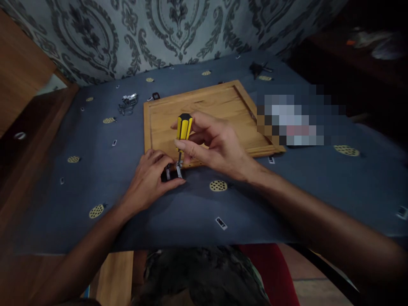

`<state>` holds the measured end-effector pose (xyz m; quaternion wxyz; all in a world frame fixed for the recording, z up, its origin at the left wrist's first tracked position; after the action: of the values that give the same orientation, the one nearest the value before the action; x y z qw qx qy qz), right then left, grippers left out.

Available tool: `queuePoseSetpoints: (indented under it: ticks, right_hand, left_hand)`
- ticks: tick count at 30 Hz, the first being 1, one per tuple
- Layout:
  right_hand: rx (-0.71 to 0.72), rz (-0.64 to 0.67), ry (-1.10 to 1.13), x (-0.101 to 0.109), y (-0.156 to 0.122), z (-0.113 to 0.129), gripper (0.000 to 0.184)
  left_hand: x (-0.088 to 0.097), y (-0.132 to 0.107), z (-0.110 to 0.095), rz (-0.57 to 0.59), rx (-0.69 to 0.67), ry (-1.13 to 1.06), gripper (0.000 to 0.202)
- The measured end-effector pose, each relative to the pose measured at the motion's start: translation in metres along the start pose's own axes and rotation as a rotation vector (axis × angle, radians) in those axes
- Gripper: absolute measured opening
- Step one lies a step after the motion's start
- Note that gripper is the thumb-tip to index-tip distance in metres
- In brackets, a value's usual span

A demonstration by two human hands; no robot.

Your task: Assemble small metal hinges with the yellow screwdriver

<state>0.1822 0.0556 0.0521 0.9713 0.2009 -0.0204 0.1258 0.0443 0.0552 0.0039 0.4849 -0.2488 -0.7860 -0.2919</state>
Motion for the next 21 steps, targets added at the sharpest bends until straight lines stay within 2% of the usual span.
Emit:
queuePoseSetpoints:
  ticks: [5,14,21]
  right_hand:
    - [-0.022,0.076,0.022,-0.0030,0.0009,-0.0009,0.022]
    - [-0.068,0.049,0.170,-0.0078,0.0007,-0.0051,0.030]
    - [-0.037,0.075,0.105,-0.0061,0.0019,-0.0039,0.023]
  left_hand:
    - [-0.0007,0.0008,0.0013,0.019,0.014,-0.009,0.031]
    - [-0.0006,0.0010,0.0014,0.011,-0.003,-0.014,0.032]
    - [-0.0007,0.0011,0.0014,0.014,-0.001,-0.002,0.032]
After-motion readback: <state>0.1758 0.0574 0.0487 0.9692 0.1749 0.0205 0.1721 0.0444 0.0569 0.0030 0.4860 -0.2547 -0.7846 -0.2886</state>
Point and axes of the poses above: each hand's wrist, its own y-axis towards the middle knuckle, its own x-axis out of the back of the hand, z = x × y, the point moved 8 cm from there along y, towards the middle knuckle, and after that the axes turned 3 degrees about -x, right-handed, at the moved point
